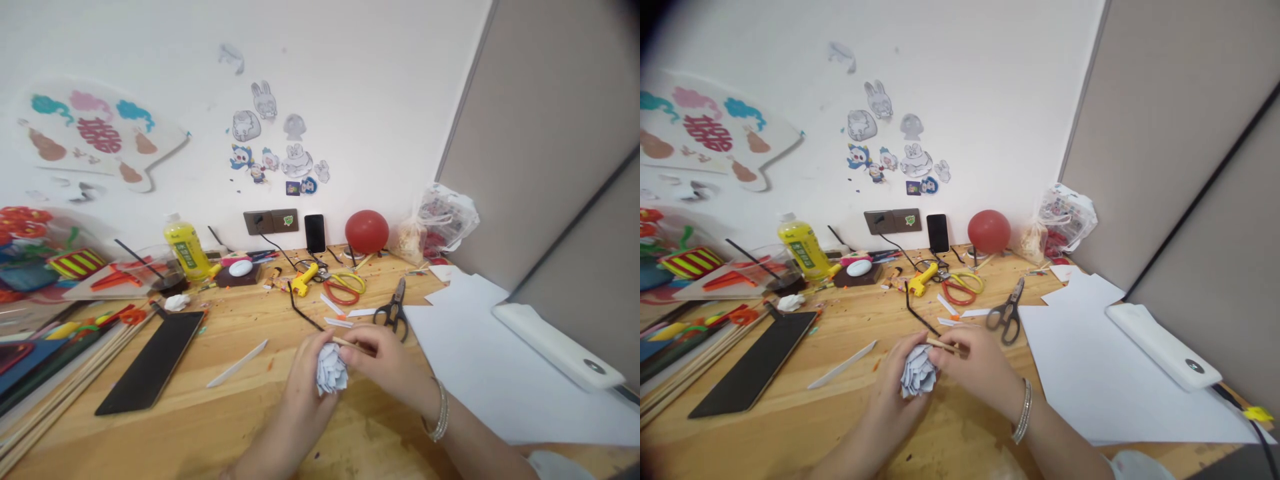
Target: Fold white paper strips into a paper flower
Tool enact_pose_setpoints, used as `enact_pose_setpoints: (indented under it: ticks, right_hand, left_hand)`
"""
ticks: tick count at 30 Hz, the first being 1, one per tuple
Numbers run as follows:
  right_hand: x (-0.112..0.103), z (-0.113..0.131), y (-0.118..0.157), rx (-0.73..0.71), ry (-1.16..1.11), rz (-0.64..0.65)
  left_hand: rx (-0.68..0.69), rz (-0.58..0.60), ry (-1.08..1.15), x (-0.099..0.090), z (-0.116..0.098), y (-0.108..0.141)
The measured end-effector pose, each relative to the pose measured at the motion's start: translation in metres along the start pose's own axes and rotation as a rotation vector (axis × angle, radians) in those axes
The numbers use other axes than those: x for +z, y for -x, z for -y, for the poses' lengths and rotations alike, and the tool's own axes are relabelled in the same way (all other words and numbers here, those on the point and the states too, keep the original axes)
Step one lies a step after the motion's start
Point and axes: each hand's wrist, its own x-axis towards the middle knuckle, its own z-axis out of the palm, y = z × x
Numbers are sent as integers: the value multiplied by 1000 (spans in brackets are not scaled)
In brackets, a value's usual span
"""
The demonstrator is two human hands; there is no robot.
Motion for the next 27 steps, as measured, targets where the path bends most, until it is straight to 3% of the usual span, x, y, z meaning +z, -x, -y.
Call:
enact_pose_setpoints:
  ticks: [4, 10, 13, 17, 23, 27]
  right_hand:
    - [-2, 1, 2, -26, 110, -61]
    - [1, -1, 8, -285, 469, -148]
    - [2, -1, 8, -321, 576, -150]
    - [3, 0, 9, -360, 633, -163]
    - [3, -3, 10, -527, 654, -196]
    - [6, -4, 11, -449, 658, -261]
  left_hand:
    - [-24, 18, 7, 0, 0, 0]
    - [-37, 15, -18, 0, 0, 1]
    - [-23, 15, -25, 0, 0, 1]
    - [-7, 20, -31, -1, -1, 1]
    - [-58, -18, -31, -2, -1, 3]
    - [-111, -6, -12, -2, -1, 4]
